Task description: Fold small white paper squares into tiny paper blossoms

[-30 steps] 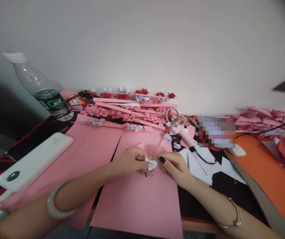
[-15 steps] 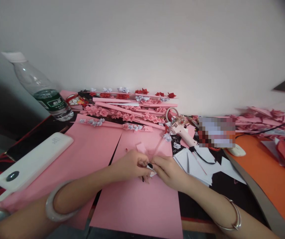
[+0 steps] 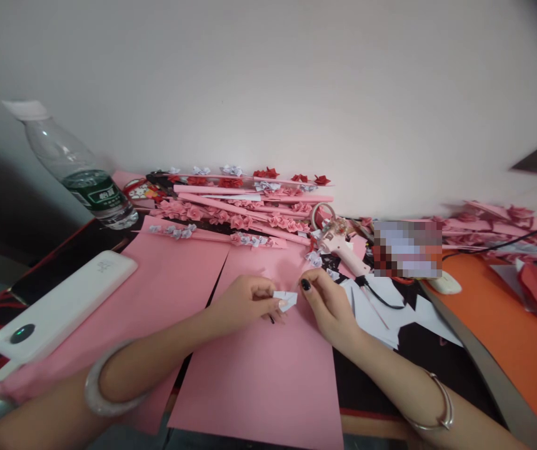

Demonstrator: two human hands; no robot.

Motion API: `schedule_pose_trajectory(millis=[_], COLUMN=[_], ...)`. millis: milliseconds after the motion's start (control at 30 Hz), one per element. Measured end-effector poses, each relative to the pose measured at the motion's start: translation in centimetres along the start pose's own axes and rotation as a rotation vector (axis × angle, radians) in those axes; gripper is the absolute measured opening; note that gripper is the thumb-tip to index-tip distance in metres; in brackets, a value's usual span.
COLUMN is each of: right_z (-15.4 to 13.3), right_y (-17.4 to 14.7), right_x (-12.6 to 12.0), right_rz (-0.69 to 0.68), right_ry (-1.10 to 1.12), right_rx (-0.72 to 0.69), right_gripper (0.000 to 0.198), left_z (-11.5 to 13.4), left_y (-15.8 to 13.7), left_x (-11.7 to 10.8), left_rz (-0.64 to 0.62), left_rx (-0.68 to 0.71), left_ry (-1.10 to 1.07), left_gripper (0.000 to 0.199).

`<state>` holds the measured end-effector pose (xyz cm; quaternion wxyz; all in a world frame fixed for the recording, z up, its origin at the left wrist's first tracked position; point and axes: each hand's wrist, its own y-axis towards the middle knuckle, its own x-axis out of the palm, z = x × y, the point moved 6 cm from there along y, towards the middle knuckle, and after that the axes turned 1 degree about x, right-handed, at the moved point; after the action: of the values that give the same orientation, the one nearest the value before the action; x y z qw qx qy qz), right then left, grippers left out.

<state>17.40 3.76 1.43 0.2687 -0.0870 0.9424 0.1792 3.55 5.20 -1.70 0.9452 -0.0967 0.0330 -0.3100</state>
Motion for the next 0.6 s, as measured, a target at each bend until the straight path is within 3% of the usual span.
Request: schedule_pose_trajectory(millis=[167, 400, 600], right_z=[-0.10, 0.22, 0.20], right_y=[-0.14, -0.15, -0.13], right_x=[0.28, 0.25, 0.38], right_rz=[-0.047, -0.002, -0.047], right_ry=[0.044, 0.145, 0.135], right_rx=[0.010, 0.069, 0.082], right_gripper=[0.014, 0.014, 0.015], left_z=[0.34, 0.53, 0.64], left_y=[0.01, -0.02, -0.03], left_x=[-0.66, -0.91, -1.08], left_rz=[0.082, 0.118, 0.131], left_rx=[0.013, 0.016, 0.054], left_ry=[0.018, 0.021, 0.067], left_gripper=[0.017, 0.015, 0.016])
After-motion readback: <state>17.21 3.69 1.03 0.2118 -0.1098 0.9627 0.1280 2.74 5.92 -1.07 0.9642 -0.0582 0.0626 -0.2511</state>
